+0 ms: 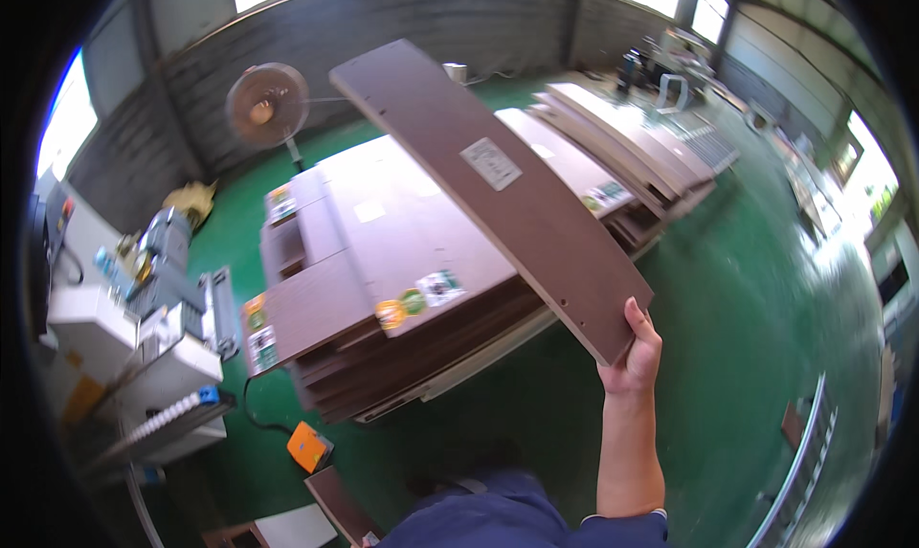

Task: The person removes wooden panels from a woodworking machine and stacks them onto a table by hand.

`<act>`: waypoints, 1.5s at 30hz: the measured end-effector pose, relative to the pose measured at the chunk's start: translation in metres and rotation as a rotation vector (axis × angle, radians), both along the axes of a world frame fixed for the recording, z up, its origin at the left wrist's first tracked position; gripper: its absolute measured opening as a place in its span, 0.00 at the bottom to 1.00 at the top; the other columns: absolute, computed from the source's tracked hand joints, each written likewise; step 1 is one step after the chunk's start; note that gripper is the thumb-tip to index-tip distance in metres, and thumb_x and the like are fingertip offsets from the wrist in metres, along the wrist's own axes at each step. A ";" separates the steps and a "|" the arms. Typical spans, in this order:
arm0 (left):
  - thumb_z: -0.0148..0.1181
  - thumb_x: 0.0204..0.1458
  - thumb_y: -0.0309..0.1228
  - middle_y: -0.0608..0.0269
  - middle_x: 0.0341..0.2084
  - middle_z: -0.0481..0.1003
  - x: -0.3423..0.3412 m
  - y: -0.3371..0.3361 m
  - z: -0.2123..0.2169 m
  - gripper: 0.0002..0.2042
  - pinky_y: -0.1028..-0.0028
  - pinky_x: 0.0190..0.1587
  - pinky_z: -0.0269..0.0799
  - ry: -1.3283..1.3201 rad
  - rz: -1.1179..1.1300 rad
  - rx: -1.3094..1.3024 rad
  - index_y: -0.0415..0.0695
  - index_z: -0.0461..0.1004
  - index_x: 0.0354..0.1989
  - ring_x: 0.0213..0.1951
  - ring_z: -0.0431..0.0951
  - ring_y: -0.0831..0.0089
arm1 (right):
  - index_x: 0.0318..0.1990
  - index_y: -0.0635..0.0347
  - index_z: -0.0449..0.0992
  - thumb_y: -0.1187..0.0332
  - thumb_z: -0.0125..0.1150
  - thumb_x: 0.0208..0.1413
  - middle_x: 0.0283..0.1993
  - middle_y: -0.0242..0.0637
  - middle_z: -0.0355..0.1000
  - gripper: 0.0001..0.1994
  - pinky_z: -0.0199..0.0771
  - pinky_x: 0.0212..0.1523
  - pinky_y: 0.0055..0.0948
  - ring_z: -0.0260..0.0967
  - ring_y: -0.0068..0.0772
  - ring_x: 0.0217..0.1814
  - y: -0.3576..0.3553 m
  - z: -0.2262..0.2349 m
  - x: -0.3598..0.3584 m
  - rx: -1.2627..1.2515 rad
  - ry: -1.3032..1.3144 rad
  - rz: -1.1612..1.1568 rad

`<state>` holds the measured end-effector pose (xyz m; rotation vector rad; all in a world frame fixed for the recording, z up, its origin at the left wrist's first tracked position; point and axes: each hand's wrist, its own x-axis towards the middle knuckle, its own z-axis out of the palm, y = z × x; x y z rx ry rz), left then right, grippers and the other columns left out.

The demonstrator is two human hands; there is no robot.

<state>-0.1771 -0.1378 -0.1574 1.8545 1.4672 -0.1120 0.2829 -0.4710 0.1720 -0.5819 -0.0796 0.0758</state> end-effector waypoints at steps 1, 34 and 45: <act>0.55 0.42 0.50 0.47 0.31 0.74 0.016 -0.011 0.000 0.24 0.64 0.38 0.69 0.038 -0.074 -0.011 0.38 0.73 0.37 0.35 0.74 0.57 | 0.49 0.70 0.64 0.70 0.49 0.55 0.50 0.45 0.66 0.16 0.64 0.53 0.36 0.65 0.39 0.51 -0.039 -0.005 -0.005 0.013 0.003 -0.055; 0.56 0.47 0.39 0.57 0.35 0.76 0.970 -0.802 0.008 0.17 0.72 0.42 0.66 -0.489 -1.189 -0.493 0.46 0.72 0.44 0.38 0.75 0.69 | 0.52 0.61 0.60 0.69 0.54 0.47 0.49 0.37 0.62 0.23 0.63 0.49 0.35 0.60 0.35 0.50 -0.788 -0.130 0.250 -0.307 0.417 -1.095; 0.55 0.52 0.37 0.64 0.36 0.72 1.289 -1.005 0.050 0.16 0.77 0.43 0.64 -0.901 -0.665 -0.982 0.39 0.68 0.44 0.37 0.69 0.80 | 0.52 0.58 0.62 0.71 0.54 0.48 0.50 0.36 0.63 0.21 0.62 0.51 0.36 0.60 0.35 0.52 -0.977 -0.181 0.585 -0.302 0.297 -0.846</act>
